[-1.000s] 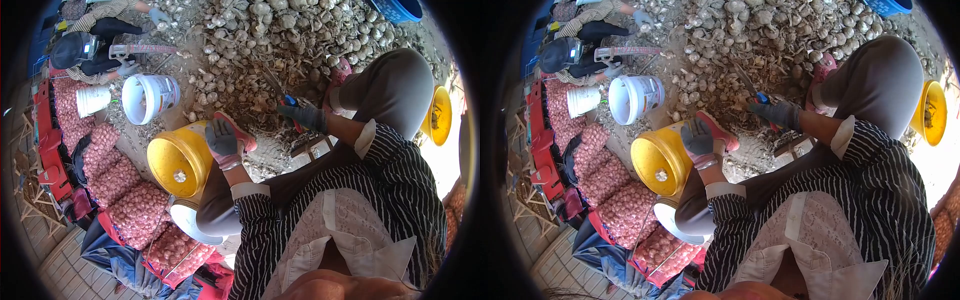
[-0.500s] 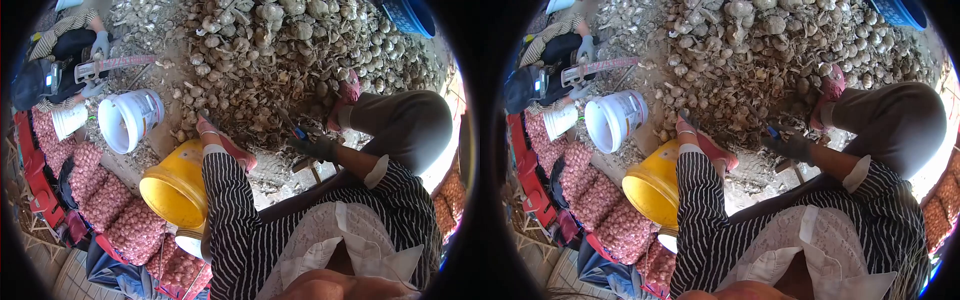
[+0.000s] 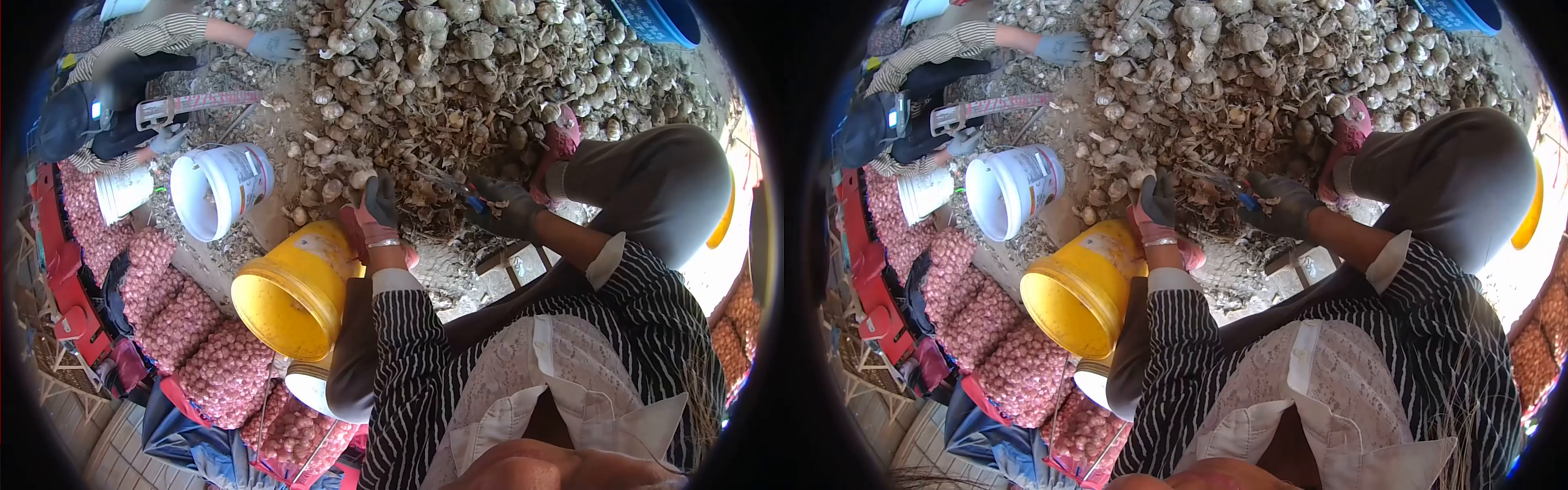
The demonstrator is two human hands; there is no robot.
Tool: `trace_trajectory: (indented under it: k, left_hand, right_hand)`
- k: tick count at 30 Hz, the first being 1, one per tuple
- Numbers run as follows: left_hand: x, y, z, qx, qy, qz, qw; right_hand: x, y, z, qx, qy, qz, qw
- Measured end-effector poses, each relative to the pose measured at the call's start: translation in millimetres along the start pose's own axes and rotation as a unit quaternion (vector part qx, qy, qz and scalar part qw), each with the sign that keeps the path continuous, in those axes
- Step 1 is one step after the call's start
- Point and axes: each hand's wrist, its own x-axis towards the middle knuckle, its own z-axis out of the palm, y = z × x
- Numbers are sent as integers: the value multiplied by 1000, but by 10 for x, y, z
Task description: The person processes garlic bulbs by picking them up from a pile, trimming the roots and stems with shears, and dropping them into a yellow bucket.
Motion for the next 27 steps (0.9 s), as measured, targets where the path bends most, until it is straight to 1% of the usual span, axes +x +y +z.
trace_trajectory:
  k: [2,3,4,5,6,7,9,10,11,12,13,14,15,16,18,19,20,21,22,24,25,27]
  left_hand:
    - [-432,-25,317,-8,-149,10,989]
    - [-585,-7,401,-9,-153,13,988]
    - [-721,-4,450,49,-186,-20,981]
    - [-846,9,501,107,-219,-51,969]
    - [-944,22,531,92,-232,-74,966]
    - [-1019,52,540,95,-234,-69,965]
    - [-1152,120,524,106,-204,-140,963]
    - [-1273,153,590,110,-205,-136,963]
    - [-1392,175,666,49,-203,-146,967]
    - [-1491,191,726,-11,-200,-155,967]
    - [-1509,158,687,-9,-201,-150,968]
    - [-1517,121,655,-86,-247,-206,943]
    - [-1538,100,655,-162,-290,-261,907]
    - [-1590,62,637,-159,-292,-258,907]
    - [-1618,3,627,-243,-324,-317,857]
    - [-1656,3,637,-244,-325,-317,857]
    - [-1715,1,645,-245,-316,-307,864]
    - [-1764,-2,639,-246,-307,-296,870]
    - [-1812,-2,631,-247,-308,-294,871]
    - [-1884,1,593,-262,-321,-328,849]
    - [-1899,-3,563,-264,-318,-327,850]
    - [-1903,-10,499,-250,-352,-338,836]
  right_hand:
    - [13,-48,-56,2,4,-18,1000]
    - [2,-41,-83,6,2,-31,999]
    - [61,115,36,6,6,-34,999]
    - [191,350,278,80,-17,-54,995]
    - [198,264,252,155,-40,-76,984]
    - [114,228,191,155,-37,-82,984]
    - [-97,111,40,32,62,-143,987]
    - [-54,236,147,34,64,-148,986]
    - [70,428,302,126,15,-125,984]
    - [132,532,395,217,-36,-103,970]
    - [-6,327,225,218,-35,-108,969]
    - [-185,138,29,119,-4,-131,984]
    - [-313,-9,-110,20,28,-152,988]
    - [-366,21,-90,21,31,-156,987]
    - [-335,129,-27,117,7,-195,974]
    - [-264,221,83,117,7,-195,974]
    - [-175,355,247,186,-3,-207,961]
    - [-193,306,251,255,-14,-218,942]
    - [-236,281,233,253,-16,-220,942]
    - [-342,139,90,218,-61,-213,951]
    - [-429,14,-24,200,-85,-207,954]
    - [-579,-88,-113,165,-134,-190,959]
